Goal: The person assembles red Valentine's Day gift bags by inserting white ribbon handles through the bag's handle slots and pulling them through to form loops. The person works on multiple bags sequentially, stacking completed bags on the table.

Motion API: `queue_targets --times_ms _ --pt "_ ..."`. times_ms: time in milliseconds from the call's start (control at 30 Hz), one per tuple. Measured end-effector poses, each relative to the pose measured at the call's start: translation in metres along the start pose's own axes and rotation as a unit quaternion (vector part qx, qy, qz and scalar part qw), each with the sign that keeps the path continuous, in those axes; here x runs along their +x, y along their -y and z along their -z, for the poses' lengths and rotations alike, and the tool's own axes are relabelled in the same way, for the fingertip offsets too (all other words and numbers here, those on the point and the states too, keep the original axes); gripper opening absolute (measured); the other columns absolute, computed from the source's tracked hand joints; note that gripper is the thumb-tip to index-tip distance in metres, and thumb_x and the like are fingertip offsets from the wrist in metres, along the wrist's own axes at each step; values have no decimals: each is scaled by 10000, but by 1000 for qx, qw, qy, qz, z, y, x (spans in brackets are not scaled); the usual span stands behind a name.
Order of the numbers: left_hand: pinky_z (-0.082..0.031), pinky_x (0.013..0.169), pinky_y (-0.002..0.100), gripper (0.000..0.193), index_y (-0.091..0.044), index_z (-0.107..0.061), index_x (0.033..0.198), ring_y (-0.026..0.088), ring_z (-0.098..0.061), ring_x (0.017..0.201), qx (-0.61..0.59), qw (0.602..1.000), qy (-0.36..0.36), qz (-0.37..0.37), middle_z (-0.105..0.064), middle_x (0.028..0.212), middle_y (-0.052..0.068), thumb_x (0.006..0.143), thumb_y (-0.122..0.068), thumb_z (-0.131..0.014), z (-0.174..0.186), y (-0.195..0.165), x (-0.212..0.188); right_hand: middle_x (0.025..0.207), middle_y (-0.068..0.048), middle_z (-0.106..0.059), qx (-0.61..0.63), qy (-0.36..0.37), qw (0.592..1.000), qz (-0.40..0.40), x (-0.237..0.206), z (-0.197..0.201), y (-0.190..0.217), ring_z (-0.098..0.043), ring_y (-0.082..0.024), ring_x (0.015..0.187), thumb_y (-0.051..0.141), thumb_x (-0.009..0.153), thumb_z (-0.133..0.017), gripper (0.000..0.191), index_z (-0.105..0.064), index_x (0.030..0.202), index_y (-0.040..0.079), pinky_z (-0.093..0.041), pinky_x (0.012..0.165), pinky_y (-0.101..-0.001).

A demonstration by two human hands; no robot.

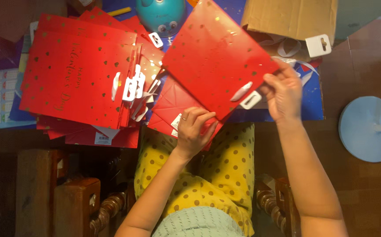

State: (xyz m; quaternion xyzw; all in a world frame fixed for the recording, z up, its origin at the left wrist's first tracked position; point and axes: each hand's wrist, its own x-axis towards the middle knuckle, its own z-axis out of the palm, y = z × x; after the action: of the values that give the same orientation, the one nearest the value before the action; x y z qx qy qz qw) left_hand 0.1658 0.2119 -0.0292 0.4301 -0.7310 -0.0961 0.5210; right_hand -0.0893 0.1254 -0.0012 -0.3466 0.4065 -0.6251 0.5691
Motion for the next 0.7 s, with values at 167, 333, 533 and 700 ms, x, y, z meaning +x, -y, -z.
queue_targets --times_ms 167,333,533,700 --pt "-523 940 413 335 -86 -640 1172 310 -616 1063 -43 998 -27 31 -625 1108 92 880 -31 -793 7 0 2 1332 -157 -675 86 26 996 27 -15 -15 38 -700 -302 1227 -117 968 -547 418 -601 1349 45 -617 1060 -489" --pt "-529 1022 424 350 -98 -564 1273 312 -606 1146 -33 994 -103 5 -603 1217 107 976 -115 -750 43 -2 9 1383 -130 -639 155 66 985 38 -23 -58 50 -648 -278 1308 -105 1007 -537 439 -591 1401 82 -530 1154 -466" --pt "-300 1250 537 560 -135 -361 1552 344 -325 1535 58 974 -221 7 -351 1599 147 1097 -365 -591 97 7 3 1393 -107 -634 162 134 976 -53 -5 -162 -12 -605 -218 1276 -75 989 -561 505 -534 1471 70 -489 1170 -403" --pt "-129 1337 637 448 -124 -523 1489 409 -253 1589 195 956 -184 117 -349 1643 185 1068 -265 -581 142 29 1 1356 -100 -557 157 139 969 -128 2 -248 -65 -603 -206 1222 -35 938 -577 521 -502 1446 58 -525 1076 -416"
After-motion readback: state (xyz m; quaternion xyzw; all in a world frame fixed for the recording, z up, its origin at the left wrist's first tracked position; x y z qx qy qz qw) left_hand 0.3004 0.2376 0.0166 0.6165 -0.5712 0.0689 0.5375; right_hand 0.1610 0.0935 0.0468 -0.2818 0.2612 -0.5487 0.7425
